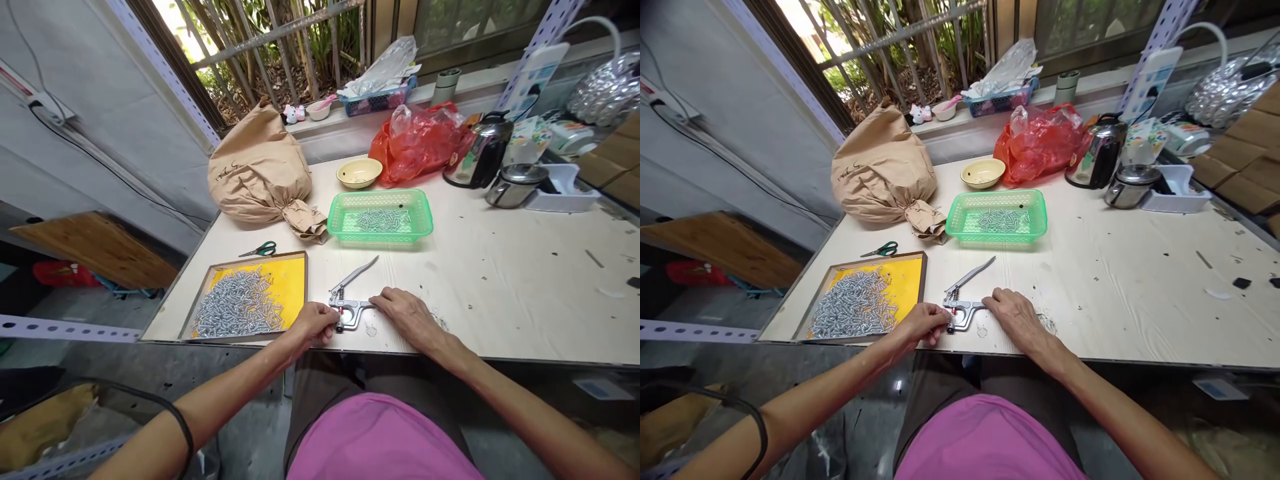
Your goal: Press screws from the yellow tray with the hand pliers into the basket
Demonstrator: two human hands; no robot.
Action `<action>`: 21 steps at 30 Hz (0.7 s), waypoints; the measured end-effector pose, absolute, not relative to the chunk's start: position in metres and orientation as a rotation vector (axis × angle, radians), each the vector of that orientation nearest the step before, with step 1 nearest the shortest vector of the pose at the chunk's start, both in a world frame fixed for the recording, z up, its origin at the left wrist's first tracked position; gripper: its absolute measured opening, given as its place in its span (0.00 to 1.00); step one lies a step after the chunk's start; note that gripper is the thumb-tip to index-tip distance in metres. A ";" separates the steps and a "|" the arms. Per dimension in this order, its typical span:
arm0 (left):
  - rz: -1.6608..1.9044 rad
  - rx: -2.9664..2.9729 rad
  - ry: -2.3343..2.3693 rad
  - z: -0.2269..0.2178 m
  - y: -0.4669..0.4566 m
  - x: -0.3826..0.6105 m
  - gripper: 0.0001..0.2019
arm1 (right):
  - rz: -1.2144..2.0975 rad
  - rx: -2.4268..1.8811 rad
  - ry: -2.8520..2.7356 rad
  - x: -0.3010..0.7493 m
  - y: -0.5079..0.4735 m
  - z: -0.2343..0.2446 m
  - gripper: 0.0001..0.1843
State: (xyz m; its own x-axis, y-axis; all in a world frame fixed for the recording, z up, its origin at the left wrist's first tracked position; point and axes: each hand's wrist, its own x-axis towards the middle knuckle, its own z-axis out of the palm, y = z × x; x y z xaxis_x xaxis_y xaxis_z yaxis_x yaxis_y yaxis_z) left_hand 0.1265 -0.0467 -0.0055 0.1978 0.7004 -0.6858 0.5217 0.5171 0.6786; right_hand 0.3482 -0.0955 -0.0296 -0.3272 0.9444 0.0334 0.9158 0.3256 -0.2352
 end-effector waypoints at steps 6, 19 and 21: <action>0.049 1.033 1.493 0.000 -0.039 0.131 0.11 | 0.238 -1.725 -2.439 0.347 -0.095 -0.029 0.14; -0.080 1.028 1.490 -0.003 -0.031 0.136 0.11 | 0.149 -1.735 -2.468 0.346 -0.095 -0.032 0.14; -0.093 1.043 1.465 -0.005 -0.028 0.134 0.11 | 0.157 -1.742 -2.470 0.345 -0.096 -0.031 0.14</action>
